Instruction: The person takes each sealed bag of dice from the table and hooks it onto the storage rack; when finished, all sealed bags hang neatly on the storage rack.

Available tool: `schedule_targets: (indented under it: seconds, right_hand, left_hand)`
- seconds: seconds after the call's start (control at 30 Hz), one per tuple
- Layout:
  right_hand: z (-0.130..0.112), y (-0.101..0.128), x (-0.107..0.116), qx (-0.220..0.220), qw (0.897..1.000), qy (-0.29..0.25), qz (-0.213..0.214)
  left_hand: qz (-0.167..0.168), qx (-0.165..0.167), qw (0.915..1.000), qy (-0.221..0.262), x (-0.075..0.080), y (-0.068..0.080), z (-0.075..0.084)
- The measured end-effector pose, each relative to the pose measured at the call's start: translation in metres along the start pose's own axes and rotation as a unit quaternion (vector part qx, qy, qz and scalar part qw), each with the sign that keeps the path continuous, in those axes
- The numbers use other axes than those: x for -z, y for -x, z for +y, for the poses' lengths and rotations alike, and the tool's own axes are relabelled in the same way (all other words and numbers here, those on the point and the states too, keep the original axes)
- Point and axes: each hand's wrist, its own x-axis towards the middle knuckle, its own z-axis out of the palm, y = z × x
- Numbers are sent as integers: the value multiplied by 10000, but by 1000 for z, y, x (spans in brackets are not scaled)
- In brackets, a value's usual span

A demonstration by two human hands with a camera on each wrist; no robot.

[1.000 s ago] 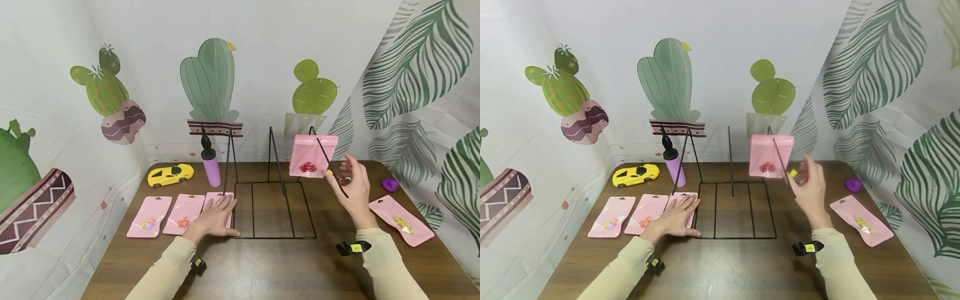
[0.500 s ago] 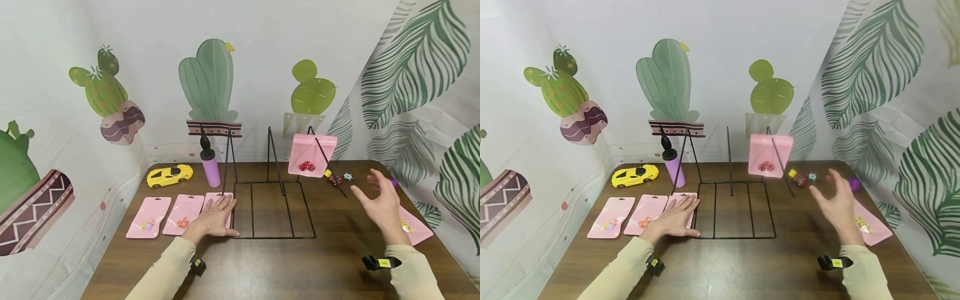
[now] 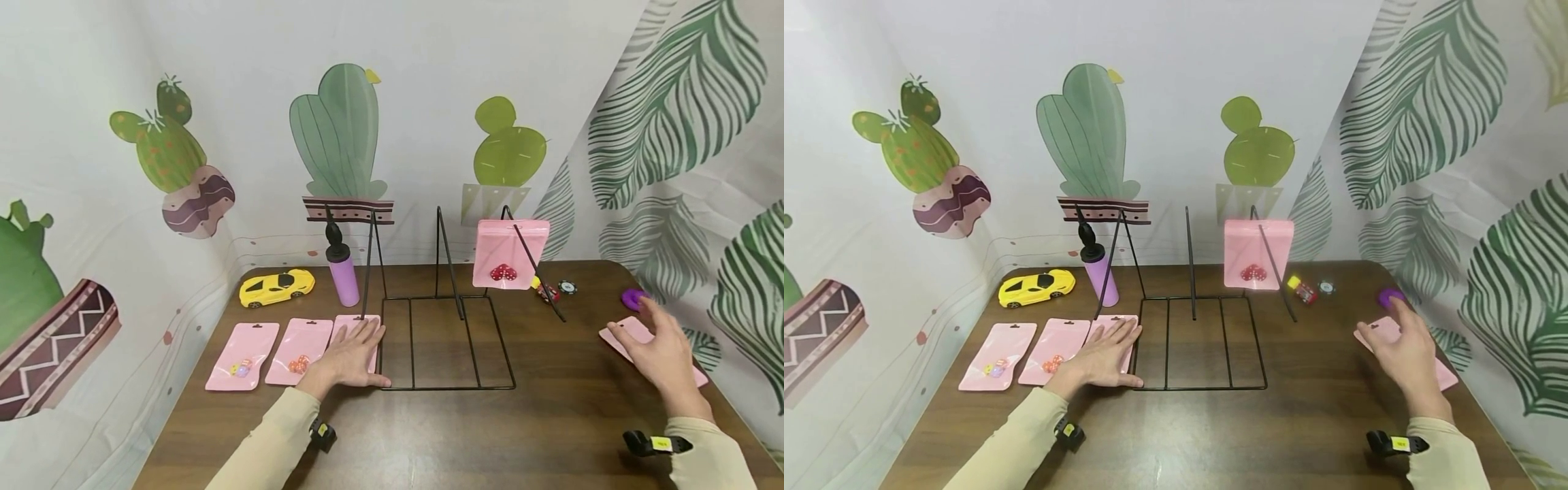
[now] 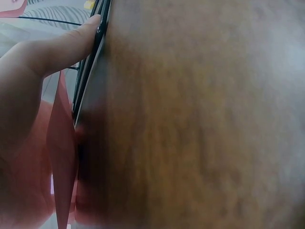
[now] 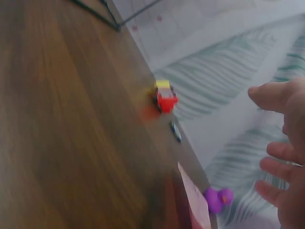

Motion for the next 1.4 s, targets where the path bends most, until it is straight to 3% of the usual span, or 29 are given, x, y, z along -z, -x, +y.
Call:
schedule_targets:
  seconds: [0.23, 0.67, 1.1, 1.4]
  right_hand:
    - [27, 5, 9, 61, 9979, 305, -573]
    - [67, 10, 12, 335, 9886, 870, -1182]
    - [77, 9, 15, 11, 9796, 1263, -1562]
    - [83, 5, 18, 142, 9706, 1621, -1771]
  left_hand:
    - [-38, -5, 10000, 22, 0, 1, 0]
    - [-51, 10, 10000, 63, 0, 2, 1]
    - [-36, 10, 10000, 64, 0, 1, 0]
    - [-7, -55, 10000, 77, 1, 1, 0]
